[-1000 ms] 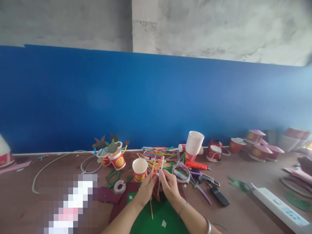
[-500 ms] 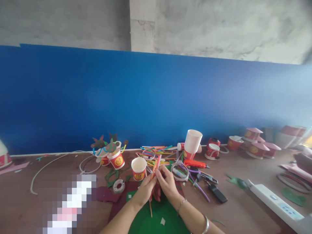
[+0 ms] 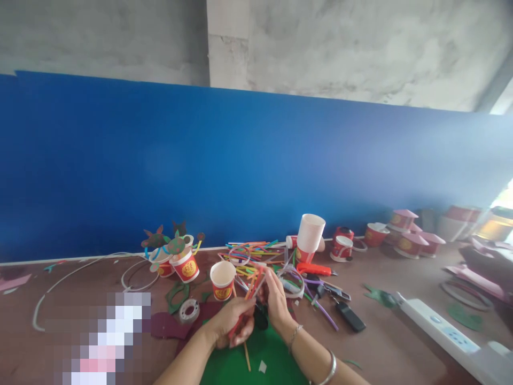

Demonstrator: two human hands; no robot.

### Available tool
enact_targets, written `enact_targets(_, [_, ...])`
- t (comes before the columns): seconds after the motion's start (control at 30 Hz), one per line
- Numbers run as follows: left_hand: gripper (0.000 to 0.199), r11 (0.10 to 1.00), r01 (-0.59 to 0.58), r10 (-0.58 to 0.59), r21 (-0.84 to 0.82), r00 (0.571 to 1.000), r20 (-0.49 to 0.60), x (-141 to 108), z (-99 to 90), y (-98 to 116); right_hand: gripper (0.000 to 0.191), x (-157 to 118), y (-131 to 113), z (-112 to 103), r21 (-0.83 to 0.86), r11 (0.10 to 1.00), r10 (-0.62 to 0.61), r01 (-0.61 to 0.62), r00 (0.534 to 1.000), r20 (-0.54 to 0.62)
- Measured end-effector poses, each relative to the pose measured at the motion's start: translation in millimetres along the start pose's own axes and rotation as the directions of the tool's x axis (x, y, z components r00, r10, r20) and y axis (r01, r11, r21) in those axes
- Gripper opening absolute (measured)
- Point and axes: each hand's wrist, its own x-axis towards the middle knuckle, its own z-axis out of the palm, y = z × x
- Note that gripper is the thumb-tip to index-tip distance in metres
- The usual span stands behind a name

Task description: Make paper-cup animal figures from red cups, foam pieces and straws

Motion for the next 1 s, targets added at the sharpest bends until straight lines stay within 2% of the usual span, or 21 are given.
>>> enact_targets(0.1, [0.041,0.975,0.162,-0.134,-0.152,0.975,0.177,-3.0,-7.6,3.0,0.029,-2.8,-6.8,6.2,0.127,0.985,0.116,-0.117,0.993,0.013])
enact_targets(0.17, [0.04,0.95,0.208,-0.14,-0.232,0.951,0.277,-4.6,-12.8,4.7,0.027,-4.4,-10.7,10.4,0.195,0.968,0.152,-0.157,0.988,0.038])
enact_targets(0.27, [0.041,0.93,0.211,-0.101,-0.302,0.935,0.341,-5.8,-18.2,5.8,0.032,-5.3,-13.5,13.9,0.231,0.958,0.153,-0.172,0.983,0.097])
enact_targets(0.43, [0.046,0.934,0.196,-0.093,-0.298,0.94,0.327,-6.0,-16.1,4.3,0.038,-5.4,-15.6,13.1,0.173,0.968,0.152,-0.181,0.973,0.173])
enact_targets(0.63, [0.038,0.985,0.052,-0.019,-0.166,0.981,0.193,-8.6,-5.8,4.4,0.04,-7.0,-16.7,14.9,0.042,0.991,0.117,-0.127,0.975,0.191])
enact_targets(0.8, [0.032,0.987,0.091,-0.06,-0.13,0.973,0.221,-11.7,-3.9,7.8,0.042,-7.1,-14.5,16.4,0.003,0.986,0.161,-0.165,0.963,0.214])
enact_targets(1.0, [0.031,0.981,0.101,-0.054,-0.163,0.96,0.273,-11.7,-3.8,8.1,0.037,-3.6,-12.1,12.3,0.001,0.992,0.126,-0.129,0.971,0.203])
